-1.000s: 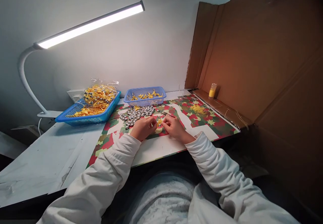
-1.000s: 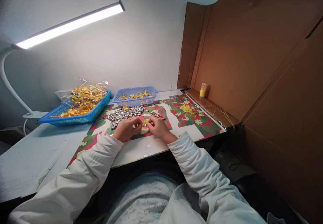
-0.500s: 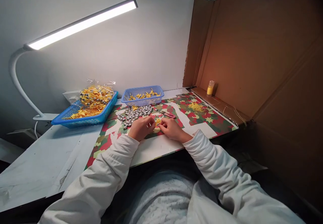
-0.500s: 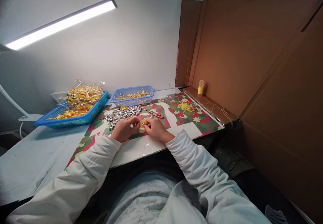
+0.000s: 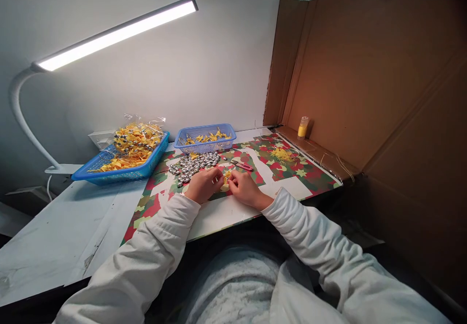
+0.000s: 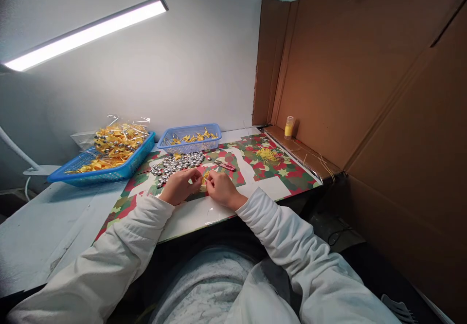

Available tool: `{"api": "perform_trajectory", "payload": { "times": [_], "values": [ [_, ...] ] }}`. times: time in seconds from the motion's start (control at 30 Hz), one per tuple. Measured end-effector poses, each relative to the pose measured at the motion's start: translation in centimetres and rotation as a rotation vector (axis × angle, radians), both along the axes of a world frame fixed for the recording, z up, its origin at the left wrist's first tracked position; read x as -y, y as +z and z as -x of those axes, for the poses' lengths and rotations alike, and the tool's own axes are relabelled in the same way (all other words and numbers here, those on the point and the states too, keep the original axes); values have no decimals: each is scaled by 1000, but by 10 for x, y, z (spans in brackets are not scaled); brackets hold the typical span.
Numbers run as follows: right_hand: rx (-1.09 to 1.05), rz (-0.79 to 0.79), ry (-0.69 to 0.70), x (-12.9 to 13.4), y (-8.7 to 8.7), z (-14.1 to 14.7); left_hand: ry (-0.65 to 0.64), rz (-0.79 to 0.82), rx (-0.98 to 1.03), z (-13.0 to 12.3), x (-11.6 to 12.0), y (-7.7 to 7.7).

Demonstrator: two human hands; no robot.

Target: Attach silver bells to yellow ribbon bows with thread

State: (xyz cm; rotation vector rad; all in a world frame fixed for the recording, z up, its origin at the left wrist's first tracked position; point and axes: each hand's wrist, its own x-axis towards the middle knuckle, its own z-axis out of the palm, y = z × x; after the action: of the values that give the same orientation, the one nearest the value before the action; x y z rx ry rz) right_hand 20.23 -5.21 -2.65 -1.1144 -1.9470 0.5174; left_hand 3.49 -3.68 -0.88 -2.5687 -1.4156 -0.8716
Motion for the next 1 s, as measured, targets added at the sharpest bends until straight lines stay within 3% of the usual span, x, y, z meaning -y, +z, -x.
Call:
{"api": "perform_trajectory", "payload": {
  "times": [0.57, 1.0],
  "values": [
    [56, -71, -38, 1, -3, 5, -91, 105, 216, 0, -3, -2],
    [202, -71, -109, 5, -1, 11, -64, 127, 295, -4, -1, -2]
  ]
}}
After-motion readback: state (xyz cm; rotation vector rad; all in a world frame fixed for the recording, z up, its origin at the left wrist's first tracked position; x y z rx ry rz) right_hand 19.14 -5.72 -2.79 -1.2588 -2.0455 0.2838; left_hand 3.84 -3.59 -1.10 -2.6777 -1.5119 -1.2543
